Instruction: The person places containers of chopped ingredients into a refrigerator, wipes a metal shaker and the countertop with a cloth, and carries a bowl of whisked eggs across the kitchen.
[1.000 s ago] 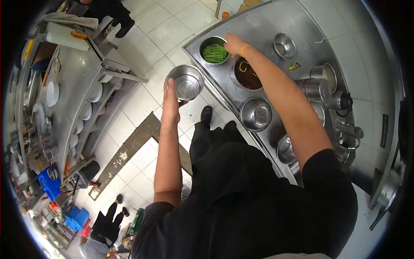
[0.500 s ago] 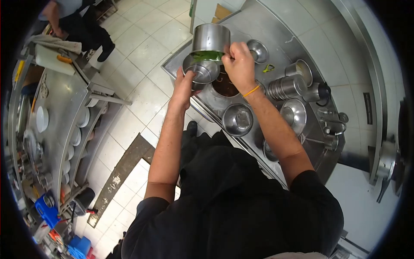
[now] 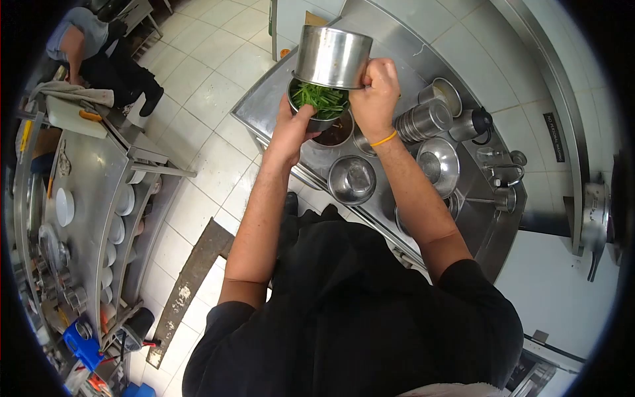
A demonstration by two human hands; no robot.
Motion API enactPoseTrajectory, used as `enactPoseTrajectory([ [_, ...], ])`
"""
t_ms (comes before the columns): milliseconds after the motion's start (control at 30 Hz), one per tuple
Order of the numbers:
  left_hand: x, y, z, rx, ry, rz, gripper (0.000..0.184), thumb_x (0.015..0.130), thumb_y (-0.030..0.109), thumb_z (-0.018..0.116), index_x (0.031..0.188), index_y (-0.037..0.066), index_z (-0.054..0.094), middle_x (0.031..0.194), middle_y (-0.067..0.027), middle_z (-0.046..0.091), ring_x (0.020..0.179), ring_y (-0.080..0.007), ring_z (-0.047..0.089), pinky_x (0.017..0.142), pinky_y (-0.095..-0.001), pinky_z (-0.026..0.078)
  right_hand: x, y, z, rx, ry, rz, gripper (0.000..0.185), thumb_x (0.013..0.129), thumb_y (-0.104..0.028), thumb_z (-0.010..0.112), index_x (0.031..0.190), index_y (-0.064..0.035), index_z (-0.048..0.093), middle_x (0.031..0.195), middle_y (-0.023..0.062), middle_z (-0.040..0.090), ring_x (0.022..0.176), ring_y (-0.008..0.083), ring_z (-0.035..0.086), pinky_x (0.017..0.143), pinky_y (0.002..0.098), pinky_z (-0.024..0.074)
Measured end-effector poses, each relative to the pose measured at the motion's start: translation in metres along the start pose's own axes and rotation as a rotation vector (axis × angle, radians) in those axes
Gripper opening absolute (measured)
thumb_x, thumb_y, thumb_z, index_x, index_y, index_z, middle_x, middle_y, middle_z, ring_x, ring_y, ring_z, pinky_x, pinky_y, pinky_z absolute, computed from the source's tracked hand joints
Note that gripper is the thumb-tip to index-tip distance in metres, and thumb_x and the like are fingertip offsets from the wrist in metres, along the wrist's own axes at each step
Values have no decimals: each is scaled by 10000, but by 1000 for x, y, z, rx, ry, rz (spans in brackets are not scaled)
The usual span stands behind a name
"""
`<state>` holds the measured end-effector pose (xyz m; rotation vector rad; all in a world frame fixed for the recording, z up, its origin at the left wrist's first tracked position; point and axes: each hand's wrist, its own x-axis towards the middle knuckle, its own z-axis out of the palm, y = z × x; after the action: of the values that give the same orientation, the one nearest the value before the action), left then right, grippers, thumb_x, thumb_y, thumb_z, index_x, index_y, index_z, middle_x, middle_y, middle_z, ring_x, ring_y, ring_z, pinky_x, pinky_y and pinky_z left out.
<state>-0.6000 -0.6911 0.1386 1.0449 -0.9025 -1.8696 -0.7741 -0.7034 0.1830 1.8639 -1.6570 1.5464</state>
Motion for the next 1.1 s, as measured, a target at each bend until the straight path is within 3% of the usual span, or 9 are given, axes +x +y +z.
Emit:
enactPoseTrajectory([
  [233, 3, 3, 8, 27, -33, 61, 683, 910, 191, 596, 1524, 131, 304, 1447, -135, 464, 1314, -285, 484, 935, -487, 534, 7, 7, -9, 40, 70, -8, 262, 785, 51, 702, 711, -6, 458, 746, 116, 472, 641, 292, 481, 585, 404, 401],
  [333, 13, -11, 11, 30, 21, 87, 772, 903, 155, 624, 1576, 112, 249, 1389, -135, 524, 1142, -235, 613, 825, -374, 576, 7, 9, -14, 28, 111, 79, 231, 780, 46, 679, 720, 8, 459, 744, 130, 489, 603, 260, 475, 571, 420, 375],
  [433, 16, -18, 16, 33, -31, 117, 792, 901, 155, 623, 1586, 109, 228, 1403, -137, 514, 1151, -238, 610, 839, -370, 572, 1, 38, -10, 176, -46, 463, 213, 817, 8, 646, 701, 7, 468, 760, 107, 560, 599, 194, 522, 557, 386, 456],
  [467, 15, -17, 18, 24, -38, 109, 791, 902, 154, 619, 1586, 106, 225, 1403, -139, 513, 1153, -243, 611, 847, -376, 571, 3, 35, -8, 641, 32, 721, 108, 881, -39, 607, 799, 28, 587, 866, 100, 661, 680, 161, 630, 602, 333, 580],
  [567, 5, -25, 21, -1, -52, 70, 741, 905, 158, 605, 1552, 106, 248, 1395, -142, 515, 1179, -266, 597, 887, -424, 561, 13, 33, -34, 847, -12, 944, 167, 919, -58, 588, 1008, 70, 647, 984, 112, 689, 796, 183, 699, 691, 327, 651],
  [600, 3, -32, 17, -8, -45, 49, 691, 907, 164, 599, 1516, 112, 277, 1387, -142, 519, 1204, -278, 584, 912, -459, 555, 10, 41, -40, 846, -50, 955, 271, 960, -68, 564, 1157, 116, 594, 1061, 166, 692, 883, 253, 727, 751, 391, 654],
  [833, -33, -87, -88, -185, 159, -29, 424, 914, 188, 601, 1295, 2, 573, 1304, -136, 582, 1197, -271, 562, 946, -522, 571, -39, 81, -132, 1001, -71, 1168, 265, 969, -105, 574, 1156, 80, 598, 1063, 181, 690, 858, 274, 726, 747, 409, 654],
  [967, -108, -68, -110, -253, 330, 114, 615, 927, 246, 538, 1478, -10, 437, 1490, -230, 452, 1378, -415, 443, 1085, -603, 463, -111, 140, -262, 826, 333, 1140, 268, 983, -112, 562, 1146, 100, 542, 991, 183, 666, 794, 277, 727, 710, 376, 660],
  [1100, -174, -79, -150, -184, 572, 82, 680, 886, 252, 505, 1507, -8, 409, 1491, -240, 460, 1379, -415, 445, 1134, -571, 399, -225, 243, -397, 498, 781, 1185, 242, 990, -83, 536, 1164, 86, 532, 1055, 229, 637, 772, 309, 723, 725, 409, 668],
])
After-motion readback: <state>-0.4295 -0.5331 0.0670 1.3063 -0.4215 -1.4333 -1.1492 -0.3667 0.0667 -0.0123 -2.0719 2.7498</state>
